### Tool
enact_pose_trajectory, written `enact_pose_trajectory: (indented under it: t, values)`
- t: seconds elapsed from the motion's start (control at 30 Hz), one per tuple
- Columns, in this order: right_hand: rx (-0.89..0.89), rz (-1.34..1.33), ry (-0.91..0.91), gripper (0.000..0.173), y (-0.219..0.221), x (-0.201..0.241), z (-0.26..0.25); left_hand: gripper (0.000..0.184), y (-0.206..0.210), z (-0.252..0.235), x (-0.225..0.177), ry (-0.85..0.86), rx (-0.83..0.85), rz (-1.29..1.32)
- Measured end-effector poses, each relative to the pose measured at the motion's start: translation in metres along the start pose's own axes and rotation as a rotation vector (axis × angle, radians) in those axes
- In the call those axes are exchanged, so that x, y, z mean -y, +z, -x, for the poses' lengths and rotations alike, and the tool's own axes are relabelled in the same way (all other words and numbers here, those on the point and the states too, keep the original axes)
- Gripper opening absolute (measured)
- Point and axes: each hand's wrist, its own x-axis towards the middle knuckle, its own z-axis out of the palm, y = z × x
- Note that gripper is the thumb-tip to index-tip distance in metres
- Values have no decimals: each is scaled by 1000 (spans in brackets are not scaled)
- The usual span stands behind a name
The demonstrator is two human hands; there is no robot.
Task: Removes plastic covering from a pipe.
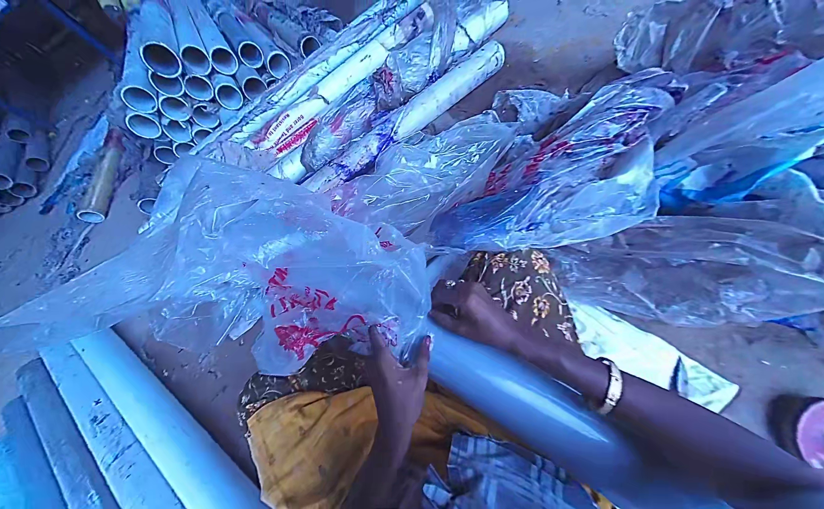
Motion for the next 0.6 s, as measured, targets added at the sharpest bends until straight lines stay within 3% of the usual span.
enact_pose_trajectory:
  t: [0.07,0.13,0.27,0.37,0.47,0.53,0.6]
  values:
    - [-46,116,15,17,5,6,-3,73,1,2,-1,42,-16,-78]
    - [-78,107,140,15,8,8,-11,60,3,8,1,53,-13,-41]
    - [-86,45,340,15,17,-5,-37,47,4,26,14,-47,-22,257]
    - [-120,0,370,16,25,-14,-54,39,1,24,26,-49,-102,450]
    - [48,-222,422,8,17,-24,-66,34,-14,18,37,6,-200,501]
    - [179,-494,438,2,-3,-37,-70,41,-35,6,50,119,-281,440]
    - [183,-697,417,12,-27,-55,-68,48,-60,-11,61,196,-364,374]
